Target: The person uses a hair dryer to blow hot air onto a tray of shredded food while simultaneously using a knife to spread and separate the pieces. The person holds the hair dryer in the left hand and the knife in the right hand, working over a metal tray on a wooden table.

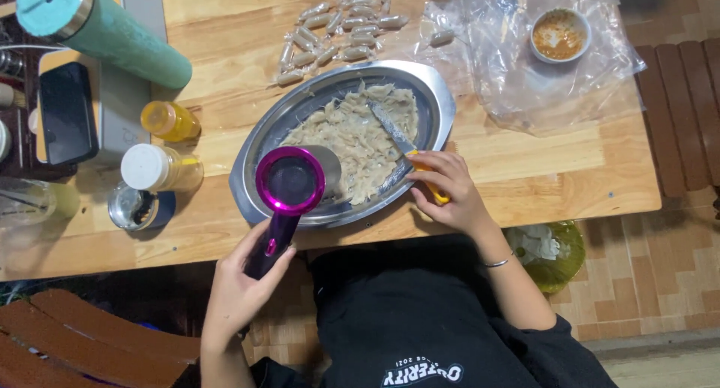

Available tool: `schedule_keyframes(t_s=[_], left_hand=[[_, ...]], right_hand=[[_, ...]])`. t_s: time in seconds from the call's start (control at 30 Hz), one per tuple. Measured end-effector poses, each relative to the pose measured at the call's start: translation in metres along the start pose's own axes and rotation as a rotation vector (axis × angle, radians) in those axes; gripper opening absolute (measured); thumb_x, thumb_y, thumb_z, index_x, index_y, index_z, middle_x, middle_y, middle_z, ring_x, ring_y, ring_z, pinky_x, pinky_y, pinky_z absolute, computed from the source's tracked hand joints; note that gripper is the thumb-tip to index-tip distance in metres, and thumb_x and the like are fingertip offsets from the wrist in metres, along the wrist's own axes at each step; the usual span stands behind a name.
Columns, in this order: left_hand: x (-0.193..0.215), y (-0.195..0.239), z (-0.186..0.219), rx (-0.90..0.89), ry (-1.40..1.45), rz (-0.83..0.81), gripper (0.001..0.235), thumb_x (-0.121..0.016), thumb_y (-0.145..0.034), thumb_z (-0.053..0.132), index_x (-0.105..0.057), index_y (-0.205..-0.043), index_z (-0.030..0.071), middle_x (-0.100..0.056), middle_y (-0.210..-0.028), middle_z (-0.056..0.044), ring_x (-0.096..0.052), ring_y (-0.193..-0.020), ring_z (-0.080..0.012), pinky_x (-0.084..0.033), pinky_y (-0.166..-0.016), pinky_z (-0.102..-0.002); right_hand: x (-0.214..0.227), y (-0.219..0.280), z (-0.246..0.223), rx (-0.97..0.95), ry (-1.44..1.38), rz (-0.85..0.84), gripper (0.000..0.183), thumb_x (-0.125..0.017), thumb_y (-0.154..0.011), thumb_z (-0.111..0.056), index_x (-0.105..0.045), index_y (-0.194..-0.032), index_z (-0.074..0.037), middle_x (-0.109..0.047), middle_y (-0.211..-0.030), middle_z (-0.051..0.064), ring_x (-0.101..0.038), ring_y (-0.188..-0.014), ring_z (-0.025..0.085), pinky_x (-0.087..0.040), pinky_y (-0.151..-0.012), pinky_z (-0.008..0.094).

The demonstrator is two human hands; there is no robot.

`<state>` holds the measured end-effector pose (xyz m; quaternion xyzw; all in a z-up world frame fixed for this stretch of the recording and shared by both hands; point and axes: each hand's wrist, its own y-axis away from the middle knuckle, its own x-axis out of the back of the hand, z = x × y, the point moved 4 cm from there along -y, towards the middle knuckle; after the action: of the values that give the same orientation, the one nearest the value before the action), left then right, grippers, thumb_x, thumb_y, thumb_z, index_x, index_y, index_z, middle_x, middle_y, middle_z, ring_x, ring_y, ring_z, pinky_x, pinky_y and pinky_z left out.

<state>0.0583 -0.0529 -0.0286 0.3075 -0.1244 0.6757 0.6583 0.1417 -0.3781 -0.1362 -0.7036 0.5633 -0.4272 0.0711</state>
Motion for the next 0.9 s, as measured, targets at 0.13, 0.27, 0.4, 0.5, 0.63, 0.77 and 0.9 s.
schedule_keyframes(t_s=[0.13, 0.27, 0.4, 0.5, 0.63, 0.77, 0.9], left_hand=[[0.000, -0.024, 0.008, 0.000, -0.005, -0.012, 0.058, -0.077, -0.082, 0.027, -0.064, -0.136, 0.008, -0.072, -0.132, -0.006, -0.066, -0.124, -0.0168, -0.049, -0.107, -0.030], [0.009, -0.035, 0.020, -0.118, 0.051, 0.060, 0.047, -0.076, -0.087, 0.019, -0.066, -0.131, 0.006, -0.074, -0.120, -0.006, -0.069, -0.109, -0.0139, -0.052, -0.101, -0.027], [0.025, -0.031, 0.014, -0.052, 0.045, 0.137, 0.047, -0.077, -0.086, 0.020, -0.066, -0.129, 0.004, -0.074, -0.116, -0.006, -0.069, -0.105, -0.0136, -0.053, -0.099, -0.026], [0.035, -0.021, 0.004, 0.006, 0.042, 0.171, 0.048, -0.076, -0.086, 0.018, -0.066, -0.130, 0.003, -0.072, -0.120, -0.005, -0.067, -0.107, -0.0125, -0.050, -0.102, -0.026], [0.042, -0.010, -0.012, 0.025, 0.007, 0.195, 0.045, -0.076, -0.086, 0.020, -0.067, -0.127, 0.005, -0.073, -0.115, -0.004, -0.067, -0.103, -0.0123, -0.050, -0.099, -0.025], [0.046, -0.004, -0.007, 0.103, -0.019, 0.161, 0.045, -0.075, -0.085, 0.020, -0.068, -0.128, 0.008, -0.075, -0.119, -0.004, -0.069, -0.109, -0.0127, -0.049, -0.103, -0.026], [0.047, -0.001, -0.009, 0.185, -0.112, 0.070, 0.059, -0.075, -0.082, 0.029, -0.064, -0.137, 0.011, -0.073, -0.132, -0.004, -0.066, -0.123, -0.0132, -0.045, -0.106, -0.028]], right_hand=[[0.001, 0.020, 0.010, 0.035, -0.049, 0.095, 0.044, -0.075, -0.096, -0.025, -0.063, -0.136, -0.008, -0.045, -0.155, 0.021, -0.048, -0.141, 0.036, -0.037, -0.124, 0.054], [0.017, 0.036, 0.005, -0.003, 0.017, 0.544, 0.026, -0.049, -0.109, -0.015, -0.069, -0.117, -0.001, -0.056, -0.132, 0.022, -0.056, -0.123, 0.032, -0.055, -0.101, 0.042], [0.021, 0.035, 0.008, -0.094, 0.066, 0.629, 0.011, -0.064, -0.105, -0.002, -0.072, -0.111, 0.002, -0.061, -0.121, 0.019, -0.060, -0.117, 0.031, -0.059, -0.098, 0.039], [0.018, 0.033, 0.006, -0.096, -0.032, 0.601, 0.027, -0.056, -0.108, -0.013, -0.075, -0.095, 0.000, -0.060, -0.123, 0.021, -0.060, -0.115, 0.032, -0.057, -0.086, 0.037], [0.017, 0.031, 0.003, -0.079, -0.050, 0.568, 0.035, -0.049, -0.110, -0.020, -0.074, -0.095, -0.001, -0.060, -0.123, 0.020, -0.060, -0.118, 0.032, -0.057, -0.088, 0.038], [0.016, 0.028, 0.005, -0.131, -0.026, 0.576, 0.035, -0.045, -0.110, -0.015, -0.072, -0.094, 0.002, -0.061, -0.117, 0.020, -0.061, -0.113, 0.032, -0.057, -0.097, 0.041], [0.018, 0.025, 0.005, -0.122, 0.031, 0.570, 0.038, -0.042, -0.111, -0.015, -0.071, -0.094, 0.003, -0.060, -0.112, 0.020, -0.061, -0.109, 0.032, -0.056, -0.095, 0.042]])
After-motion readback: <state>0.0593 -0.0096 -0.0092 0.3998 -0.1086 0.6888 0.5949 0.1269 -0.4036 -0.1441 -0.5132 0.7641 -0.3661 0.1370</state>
